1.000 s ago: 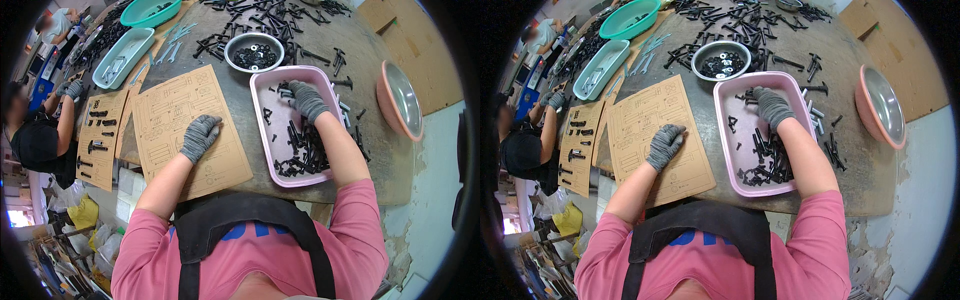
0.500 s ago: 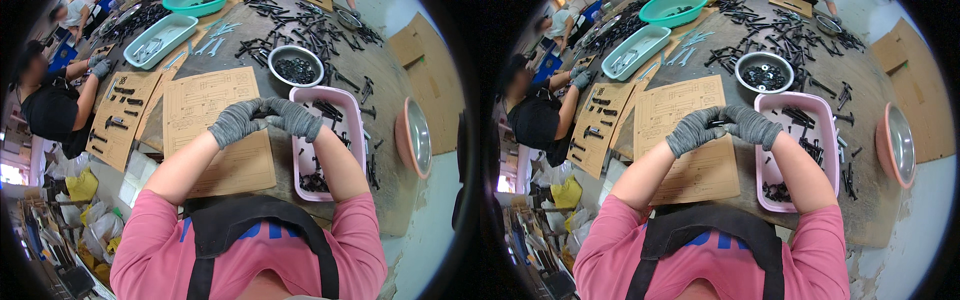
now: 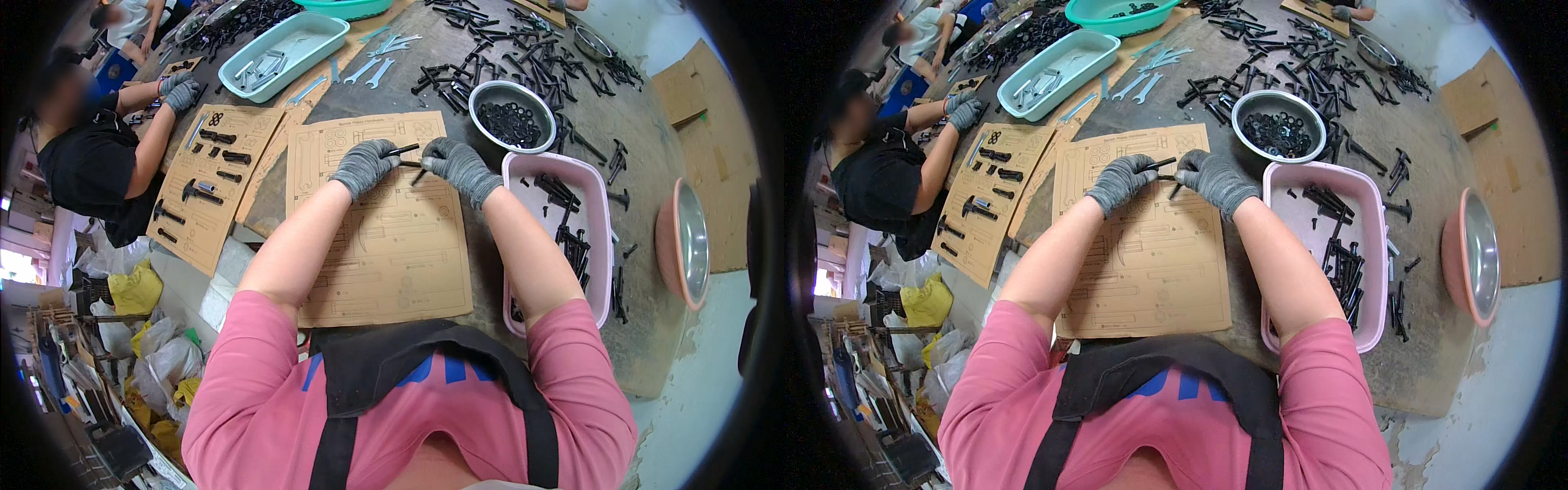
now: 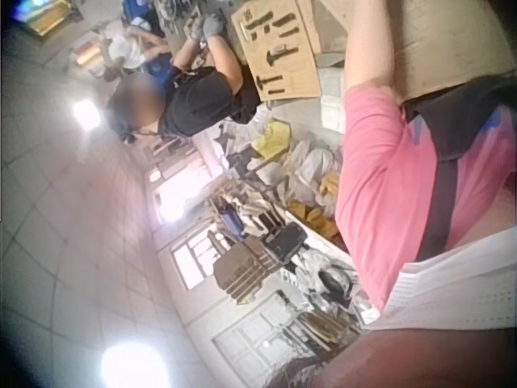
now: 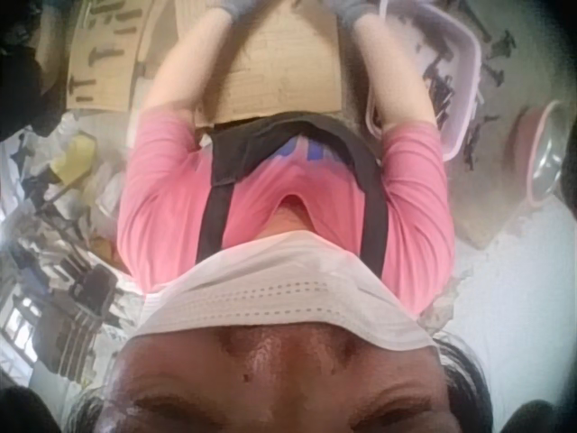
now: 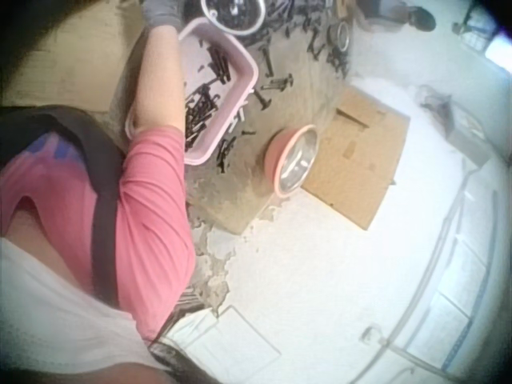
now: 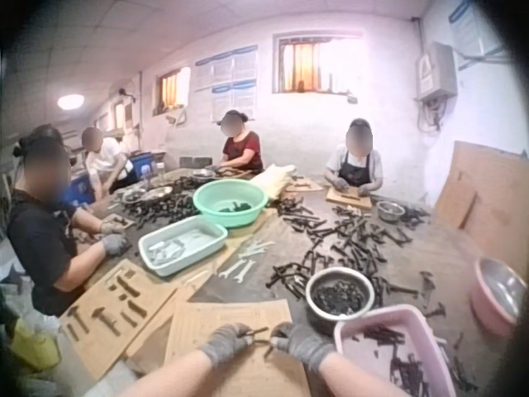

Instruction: The person assembles small black metal hardware components on a cardboard template using a wrench and hammer. They pick parts from trays, tighten them with the wrench, and occasionally tap with the hammer, then place finished units into a pink tray.

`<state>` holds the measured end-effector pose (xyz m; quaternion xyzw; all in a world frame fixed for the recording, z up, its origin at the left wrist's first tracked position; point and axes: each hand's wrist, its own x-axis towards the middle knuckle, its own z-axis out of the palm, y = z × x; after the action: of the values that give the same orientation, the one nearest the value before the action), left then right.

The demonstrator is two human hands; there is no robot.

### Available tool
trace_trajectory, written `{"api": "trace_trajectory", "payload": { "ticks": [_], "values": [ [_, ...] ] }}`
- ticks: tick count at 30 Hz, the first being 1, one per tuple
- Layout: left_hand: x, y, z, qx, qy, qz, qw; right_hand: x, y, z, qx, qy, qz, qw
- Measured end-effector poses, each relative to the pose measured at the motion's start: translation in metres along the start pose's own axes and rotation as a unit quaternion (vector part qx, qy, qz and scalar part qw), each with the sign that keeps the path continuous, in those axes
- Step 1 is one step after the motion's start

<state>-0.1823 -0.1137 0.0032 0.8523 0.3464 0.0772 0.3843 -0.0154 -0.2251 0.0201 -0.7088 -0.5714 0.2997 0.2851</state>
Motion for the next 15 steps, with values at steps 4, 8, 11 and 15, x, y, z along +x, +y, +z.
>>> {"api": "trace_trajectory", "payload": {
  "ticks": [4,8,11,15],
  "values": [
    [0.002,-0.005,0.006,-0.115,0.022,-0.05,0.992,-0.004,0.005,0.002,-0.161,-0.013,0.006,0.987],
    [0.0,-0.004,0.012,-0.238,0.013,-0.071,0.969,-0.006,0.003,0.003,-0.272,-0.013,0.049,0.961],
    [-0.002,0.004,0.019,-0.265,-0.001,-0.081,0.961,-0.005,0.001,0.007,-0.193,-0.006,0.089,0.977],
    [-0.002,0.012,0.022,-0.276,-0.016,-0.094,0.956,-0.01,0.011,-0.006,-0.114,0.064,0.048,0.99]
  ]
}}
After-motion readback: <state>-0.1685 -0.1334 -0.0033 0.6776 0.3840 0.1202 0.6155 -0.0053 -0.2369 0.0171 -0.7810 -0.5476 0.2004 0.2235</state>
